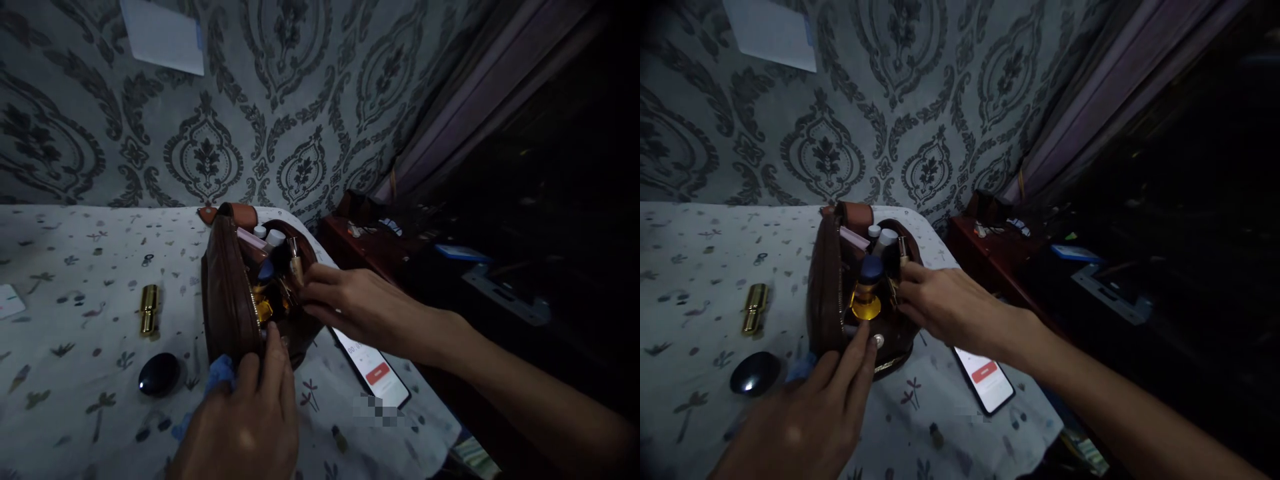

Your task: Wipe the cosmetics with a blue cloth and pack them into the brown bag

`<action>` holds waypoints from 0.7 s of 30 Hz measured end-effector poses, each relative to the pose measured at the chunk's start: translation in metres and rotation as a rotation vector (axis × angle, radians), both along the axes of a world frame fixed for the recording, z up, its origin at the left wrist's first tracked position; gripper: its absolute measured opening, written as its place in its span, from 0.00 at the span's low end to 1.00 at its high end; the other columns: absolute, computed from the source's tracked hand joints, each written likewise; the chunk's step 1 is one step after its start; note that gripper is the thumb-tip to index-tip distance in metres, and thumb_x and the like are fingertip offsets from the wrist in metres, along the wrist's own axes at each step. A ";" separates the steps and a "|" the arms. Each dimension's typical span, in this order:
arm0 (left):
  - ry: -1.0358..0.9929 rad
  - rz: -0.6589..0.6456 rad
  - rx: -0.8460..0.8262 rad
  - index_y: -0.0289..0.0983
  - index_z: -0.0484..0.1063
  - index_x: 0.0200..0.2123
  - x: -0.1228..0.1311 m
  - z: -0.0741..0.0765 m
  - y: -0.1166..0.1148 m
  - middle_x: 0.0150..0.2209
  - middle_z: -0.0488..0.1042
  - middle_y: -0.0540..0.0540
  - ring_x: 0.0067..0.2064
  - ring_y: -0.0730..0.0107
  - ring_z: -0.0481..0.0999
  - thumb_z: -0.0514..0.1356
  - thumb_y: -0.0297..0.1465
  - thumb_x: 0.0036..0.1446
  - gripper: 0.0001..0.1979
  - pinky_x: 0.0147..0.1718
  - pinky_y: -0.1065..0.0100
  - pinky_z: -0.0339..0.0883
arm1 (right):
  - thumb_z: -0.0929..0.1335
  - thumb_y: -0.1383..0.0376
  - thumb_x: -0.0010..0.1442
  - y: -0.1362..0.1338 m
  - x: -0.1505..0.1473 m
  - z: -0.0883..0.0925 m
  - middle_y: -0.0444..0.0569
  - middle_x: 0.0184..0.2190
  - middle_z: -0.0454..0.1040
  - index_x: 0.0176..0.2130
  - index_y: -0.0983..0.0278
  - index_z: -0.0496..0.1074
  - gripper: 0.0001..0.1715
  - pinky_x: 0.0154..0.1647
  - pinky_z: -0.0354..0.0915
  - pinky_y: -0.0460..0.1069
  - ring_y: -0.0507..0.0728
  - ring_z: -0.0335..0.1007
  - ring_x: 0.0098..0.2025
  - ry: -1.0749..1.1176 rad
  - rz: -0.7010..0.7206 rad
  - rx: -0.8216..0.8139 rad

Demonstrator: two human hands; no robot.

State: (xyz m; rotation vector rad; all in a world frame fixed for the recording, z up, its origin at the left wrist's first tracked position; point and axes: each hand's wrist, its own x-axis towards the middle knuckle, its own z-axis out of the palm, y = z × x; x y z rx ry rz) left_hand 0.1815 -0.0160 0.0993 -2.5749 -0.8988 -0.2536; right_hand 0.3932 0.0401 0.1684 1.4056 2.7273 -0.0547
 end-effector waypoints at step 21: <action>-0.008 -0.029 -0.002 0.30 0.72 0.59 -0.004 -0.016 0.004 0.61 0.71 0.29 0.37 0.64 0.77 0.57 0.23 0.58 0.25 0.18 0.74 0.66 | 0.63 0.73 0.63 0.052 -0.007 -0.012 0.55 0.43 0.74 0.44 0.67 0.77 0.15 0.43 0.62 0.49 0.58 0.71 0.42 0.080 -0.354 0.188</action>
